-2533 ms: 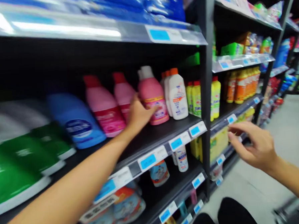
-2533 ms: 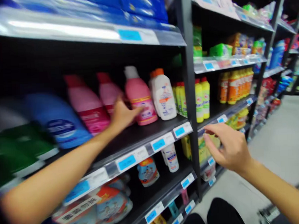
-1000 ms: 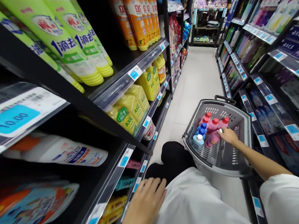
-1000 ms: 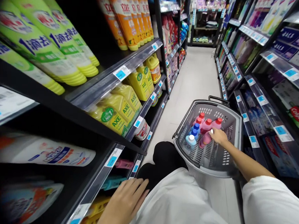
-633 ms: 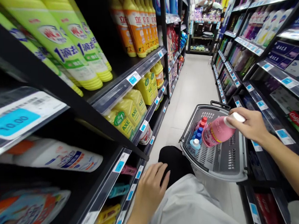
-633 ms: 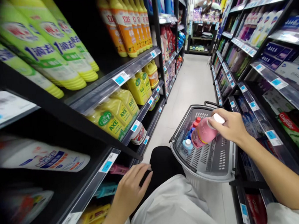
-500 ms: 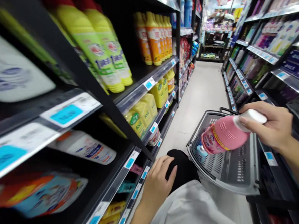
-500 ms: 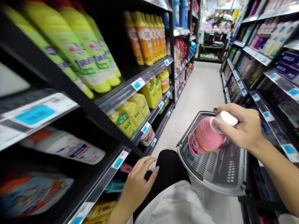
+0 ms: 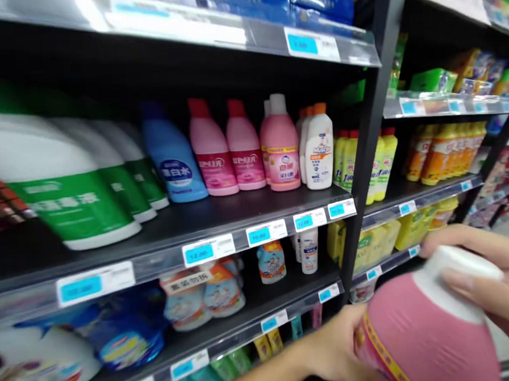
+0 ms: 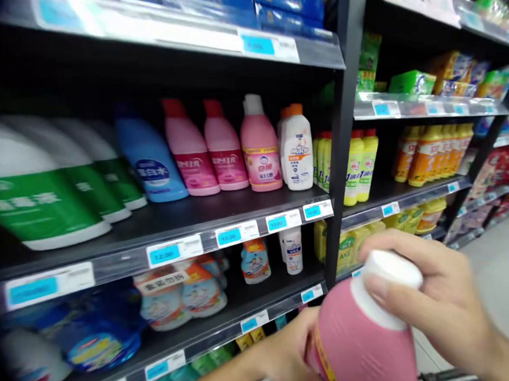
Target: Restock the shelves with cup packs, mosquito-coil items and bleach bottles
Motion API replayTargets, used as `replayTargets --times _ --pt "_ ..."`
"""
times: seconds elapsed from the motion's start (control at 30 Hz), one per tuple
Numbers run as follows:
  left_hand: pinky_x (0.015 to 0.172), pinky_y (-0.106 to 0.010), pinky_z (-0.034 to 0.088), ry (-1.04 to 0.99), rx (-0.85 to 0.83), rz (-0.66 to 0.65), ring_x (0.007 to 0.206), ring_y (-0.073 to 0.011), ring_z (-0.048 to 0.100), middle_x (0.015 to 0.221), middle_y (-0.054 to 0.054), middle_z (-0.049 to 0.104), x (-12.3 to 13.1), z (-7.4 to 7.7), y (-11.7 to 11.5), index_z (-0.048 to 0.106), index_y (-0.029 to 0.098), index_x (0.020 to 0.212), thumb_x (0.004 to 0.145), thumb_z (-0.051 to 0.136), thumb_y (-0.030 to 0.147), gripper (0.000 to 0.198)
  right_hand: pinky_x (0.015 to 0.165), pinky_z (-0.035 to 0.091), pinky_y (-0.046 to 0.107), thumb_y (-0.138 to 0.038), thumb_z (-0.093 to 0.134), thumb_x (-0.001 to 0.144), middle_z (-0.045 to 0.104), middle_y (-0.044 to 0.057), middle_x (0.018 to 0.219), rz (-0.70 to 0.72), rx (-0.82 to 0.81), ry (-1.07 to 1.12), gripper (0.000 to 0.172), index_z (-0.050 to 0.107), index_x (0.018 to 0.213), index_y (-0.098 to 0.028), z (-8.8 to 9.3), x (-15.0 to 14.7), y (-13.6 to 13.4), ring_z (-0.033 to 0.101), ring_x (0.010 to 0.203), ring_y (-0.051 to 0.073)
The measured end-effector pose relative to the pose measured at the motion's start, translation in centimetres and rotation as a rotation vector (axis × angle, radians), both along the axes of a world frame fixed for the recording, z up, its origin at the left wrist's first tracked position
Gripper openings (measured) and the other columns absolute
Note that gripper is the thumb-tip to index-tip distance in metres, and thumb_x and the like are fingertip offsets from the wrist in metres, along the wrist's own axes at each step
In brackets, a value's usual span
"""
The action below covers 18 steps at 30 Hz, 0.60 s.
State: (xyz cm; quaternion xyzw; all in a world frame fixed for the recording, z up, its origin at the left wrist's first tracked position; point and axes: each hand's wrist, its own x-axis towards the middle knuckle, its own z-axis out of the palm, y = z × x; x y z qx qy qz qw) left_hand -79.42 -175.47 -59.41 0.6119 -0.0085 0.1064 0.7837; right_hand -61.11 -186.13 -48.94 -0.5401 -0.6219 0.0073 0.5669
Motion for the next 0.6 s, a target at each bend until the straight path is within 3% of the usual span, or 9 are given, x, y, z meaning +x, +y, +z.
replayTargets --times 0.1,0.23,0.33,0.43,0.6 --pt "0.105 -0.048 0.05 -0.061 -0.071 0.152 0.121 -0.04 0.065 0.119 -0.013 0.075 -2.2 1.9 -0.5 0.069 0.015 0.127 0.046 0.101 0.036 0.09 0.043 0.041 0.023 -0.049 0.075 0.078 0.064 0.0 0.066 0.213 -0.053 0.069 0.027 0.072 0.077 -0.023 2.7 -2.4 3.5 0.054 0.052 0.014" --pt "0.09 -0.037 0.057 -0.105 -0.13 0.317 0.1 -0.0303 0.074 0.11 -0.017 0.077 -4.3 5.3 0.0 0.069 0.011 0.122 0.063 0.094 0.038 0.07 0.045 0.042 0.022 -0.053 0.07 0.082 0.063 0.0 0.073 0.311 -0.023 0.269 0.035 0.068 0.095 -0.021 4.5 -3.9 7.6 0.055 0.056 0.013" --pt "0.08 -0.033 0.06 -0.062 -0.115 0.49 0.084 -0.0245 0.076 0.099 -0.014 0.078 -5.2 8.6 1.8 0.071 0.012 0.112 0.067 0.091 0.035 0.054 0.05 0.048 0.024 -0.058 0.068 0.082 0.065 0.001 0.08 0.405 -0.059 0.395 0.046 0.063 0.112 -0.023 4.7 -4.0 10.4 0.062 0.064 0.016" --pt "0.073 -0.032 0.06 -0.033 -0.071 0.671 0.074 -0.0218 0.075 0.092 -0.013 0.078 -5.2 12.1 4.4 0.071 0.012 0.104 0.068 0.09 0.035 0.047 0.054 0.054 0.027 -0.059 0.069 0.081 0.068 0.004 0.088 0.481 -0.159 0.398 0.05 0.061 0.115 -0.023 4.4 -4.4 12.7 0.067 0.075 0.021" --pt "0.074 -0.036 0.063 -0.222 0.041 0.854 0.075 -0.0226 0.075 0.096 -0.013 0.079 -4.1 16.5 9.1 0.071 0.011 0.108 0.073 0.085 0.029 0.042 0.071 0.064 0.037 -0.051 0.08 0.074 0.071 0.008 0.11 0.536 -0.141 0.367 0.055 0.06 0.116 -0.023 3.9 -6.2 15.9 0.072 0.084 0.023"
